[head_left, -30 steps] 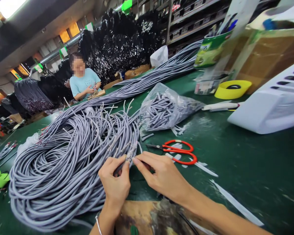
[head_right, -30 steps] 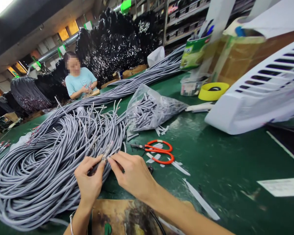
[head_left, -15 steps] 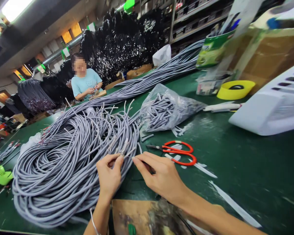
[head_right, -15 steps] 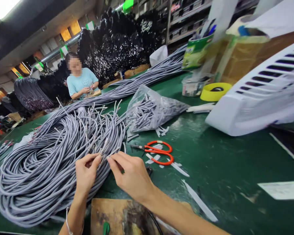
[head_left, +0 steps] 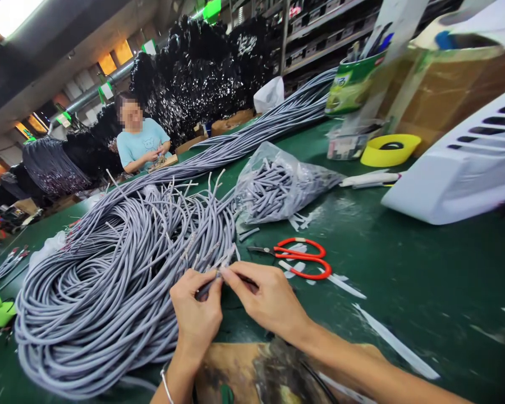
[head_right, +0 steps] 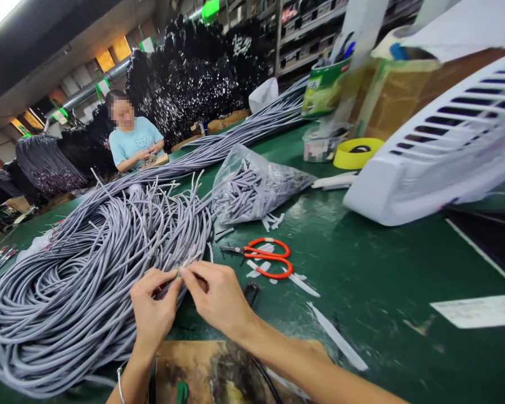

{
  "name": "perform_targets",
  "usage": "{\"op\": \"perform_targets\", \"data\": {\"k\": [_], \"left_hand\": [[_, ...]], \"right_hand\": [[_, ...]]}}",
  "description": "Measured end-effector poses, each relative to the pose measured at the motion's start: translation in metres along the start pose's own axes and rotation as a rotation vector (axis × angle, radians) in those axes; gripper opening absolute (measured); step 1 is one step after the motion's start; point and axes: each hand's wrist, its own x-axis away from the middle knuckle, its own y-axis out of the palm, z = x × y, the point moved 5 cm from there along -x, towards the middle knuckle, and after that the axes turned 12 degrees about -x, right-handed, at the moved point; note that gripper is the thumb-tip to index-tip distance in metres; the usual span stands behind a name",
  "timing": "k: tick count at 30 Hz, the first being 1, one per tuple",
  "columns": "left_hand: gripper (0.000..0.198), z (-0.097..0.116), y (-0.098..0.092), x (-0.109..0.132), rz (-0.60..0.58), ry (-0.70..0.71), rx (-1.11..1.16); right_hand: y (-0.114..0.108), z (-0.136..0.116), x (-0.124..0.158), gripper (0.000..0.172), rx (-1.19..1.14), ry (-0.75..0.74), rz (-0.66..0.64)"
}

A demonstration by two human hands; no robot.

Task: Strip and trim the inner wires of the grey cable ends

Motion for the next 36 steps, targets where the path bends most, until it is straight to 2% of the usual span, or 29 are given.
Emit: {"op": "perform_targets", "data": {"k": [3, 5, 9, 14, 22, 28, 31, 34, 36], "left_hand": [[0.014, -0.009, 0.007, -0.002, -0.029, -0.083, -0.014], [0.013, -0.02, 0.01, -0.005, -0.047, -0.192, 0.067], [0.021, -0.031, 0.009, -0.01, -0.1, -0.366, 0.354], [0.025, -0.025, 0.003, -0.009, -0.143, -0.405, 0.5], [0.022, -0.018, 0.002, -0.006, -0.167, -0.3, 0.434], [0.014, -0.007, -0.001, -0.003, -0.083, -0.091, 0.135], [0.015, -0.002, -0.003, -0.001, -0.022, -0.042, 0.025], [0.017, 0.0, -0.004, 0.001, -0.023, -0.043, 0.006], [0.018, 0.001, -0.004, 0.002, -0.023, -0.031, 0.002]], "right_hand": [[0.002, -0.024, 0.011, 0.034, 0.024, -0.232, -0.036], [-0.001, -0.032, 0.014, 0.032, 0.028, -0.307, -0.025], [-0.013, -0.016, 0.002, 0.029, 0.054, -0.135, 0.061], [-0.004, 0.009, -0.007, 0.034, 0.085, 0.021, -0.044], [0.001, 0.012, -0.007, 0.036, -0.046, 0.078, -0.041], [0.004, 0.019, -0.005, 0.038, -0.157, 0.189, -0.061], [0.003, 0.01, 0.0, 0.037, -0.042, 0.043, 0.0], [0.002, -0.004, 0.006, 0.035, 0.132, -0.184, 0.058], [0.001, -0.01, 0.008, 0.032, 0.209, -0.275, 0.088]]}}
